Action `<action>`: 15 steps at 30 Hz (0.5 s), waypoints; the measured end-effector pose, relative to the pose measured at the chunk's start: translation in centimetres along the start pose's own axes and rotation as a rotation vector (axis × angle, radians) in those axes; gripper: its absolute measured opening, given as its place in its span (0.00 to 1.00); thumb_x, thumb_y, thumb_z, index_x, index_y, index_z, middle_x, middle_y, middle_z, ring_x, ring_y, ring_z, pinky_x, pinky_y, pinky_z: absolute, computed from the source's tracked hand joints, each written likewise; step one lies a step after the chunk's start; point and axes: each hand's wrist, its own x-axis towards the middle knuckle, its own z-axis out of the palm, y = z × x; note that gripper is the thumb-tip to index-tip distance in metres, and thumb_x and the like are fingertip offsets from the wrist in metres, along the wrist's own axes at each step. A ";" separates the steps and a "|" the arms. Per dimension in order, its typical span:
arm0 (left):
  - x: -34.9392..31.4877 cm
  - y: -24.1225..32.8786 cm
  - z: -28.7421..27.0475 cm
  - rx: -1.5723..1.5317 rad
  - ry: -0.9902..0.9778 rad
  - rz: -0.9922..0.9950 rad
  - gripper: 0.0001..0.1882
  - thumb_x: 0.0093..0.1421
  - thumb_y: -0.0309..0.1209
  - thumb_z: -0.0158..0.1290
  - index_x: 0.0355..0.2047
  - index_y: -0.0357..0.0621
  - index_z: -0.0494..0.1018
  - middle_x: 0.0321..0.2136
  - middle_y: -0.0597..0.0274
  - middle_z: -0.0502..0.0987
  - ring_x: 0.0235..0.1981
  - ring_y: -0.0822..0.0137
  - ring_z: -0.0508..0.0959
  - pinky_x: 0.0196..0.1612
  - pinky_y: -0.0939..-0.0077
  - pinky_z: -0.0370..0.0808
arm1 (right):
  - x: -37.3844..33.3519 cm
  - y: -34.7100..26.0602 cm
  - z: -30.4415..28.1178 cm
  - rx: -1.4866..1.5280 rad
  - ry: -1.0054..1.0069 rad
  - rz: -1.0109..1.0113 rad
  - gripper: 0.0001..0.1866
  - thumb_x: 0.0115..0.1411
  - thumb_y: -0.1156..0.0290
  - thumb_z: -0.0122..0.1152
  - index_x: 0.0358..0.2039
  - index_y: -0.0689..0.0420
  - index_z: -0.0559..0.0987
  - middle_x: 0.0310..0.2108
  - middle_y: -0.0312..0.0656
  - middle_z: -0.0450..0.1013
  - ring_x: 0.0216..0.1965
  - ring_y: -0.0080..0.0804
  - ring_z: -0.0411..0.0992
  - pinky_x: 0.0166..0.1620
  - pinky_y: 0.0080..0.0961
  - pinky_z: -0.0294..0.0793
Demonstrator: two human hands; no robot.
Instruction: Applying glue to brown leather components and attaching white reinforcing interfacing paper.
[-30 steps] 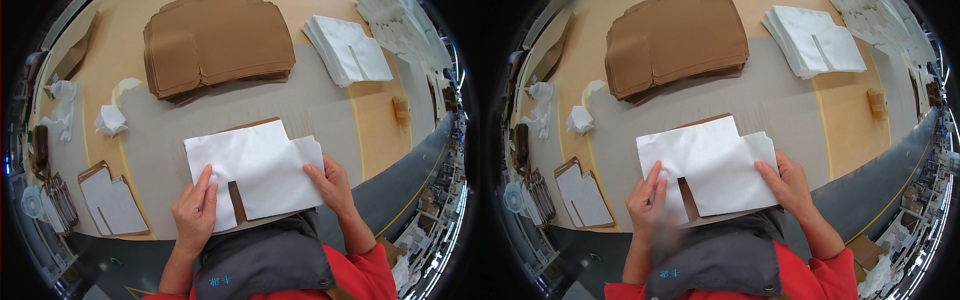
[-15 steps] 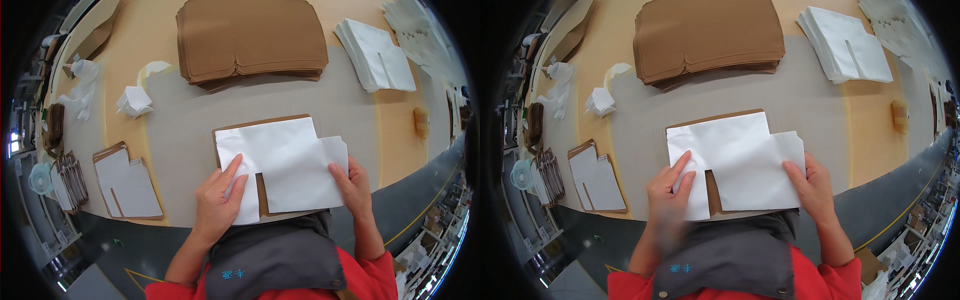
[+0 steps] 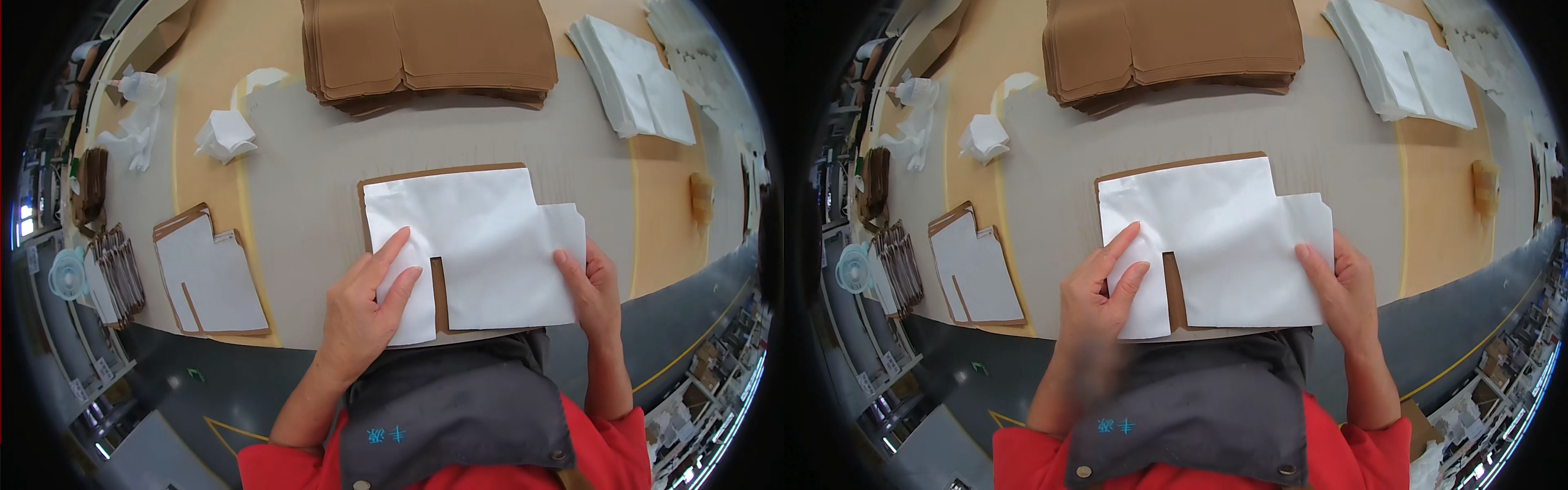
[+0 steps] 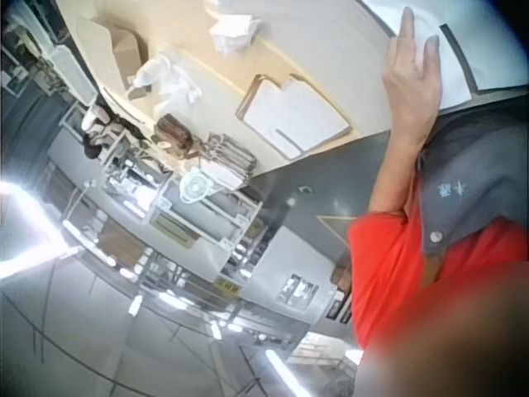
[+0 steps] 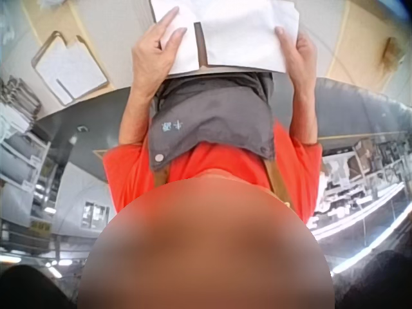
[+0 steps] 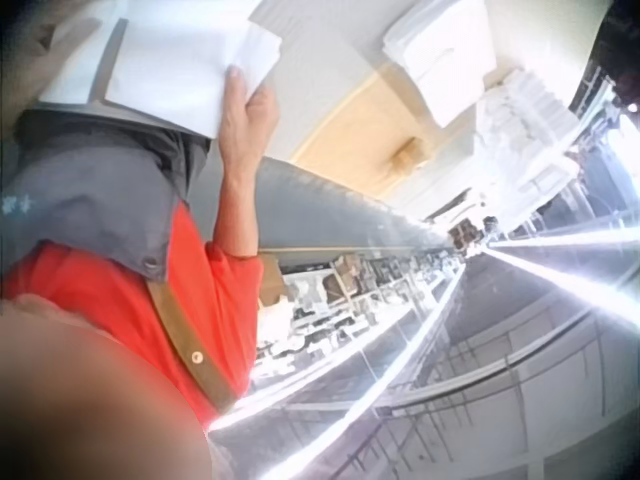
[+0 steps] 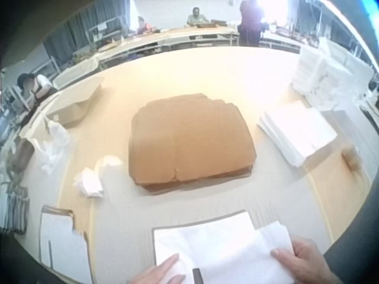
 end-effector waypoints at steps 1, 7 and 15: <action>-0.1 0.0 -0.1 0.000 -0.002 -0.003 0.23 0.64 0.28 0.60 0.60 0.47 0.75 0.28 0.68 0.73 0.24 0.79 0.62 0.29 0.83 0.64 | 0.0 0.0 0.0 0.000 -0.001 0.004 0.15 0.68 0.67 0.59 0.48 0.66 0.79 0.38 0.36 0.78 0.37 0.16 0.73 0.42 0.18 0.72; -1.0 -0.4 -1.0 -0.012 -0.029 -0.032 0.25 0.61 0.28 0.62 0.59 0.46 0.75 0.25 0.62 0.73 0.20 0.74 0.65 0.26 0.77 0.68 | 0.2 0.2 -0.1 0.016 -0.023 0.023 0.16 0.68 0.67 0.59 0.49 0.66 0.79 0.38 0.36 0.78 0.37 0.16 0.73 0.42 0.17 0.72; -1.2 -1.0 -0.8 -0.127 -0.028 -0.050 0.26 0.61 0.23 0.62 0.60 0.44 0.75 0.24 0.73 0.68 0.19 0.83 0.62 0.23 0.86 0.63 | 0.3 0.2 -0.2 0.083 -0.057 0.069 0.17 0.69 0.65 0.59 0.50 0.67 0.78 0.39 0.36 0.78 0.37 0.16 0.73 0.42 0.16 0.73</action>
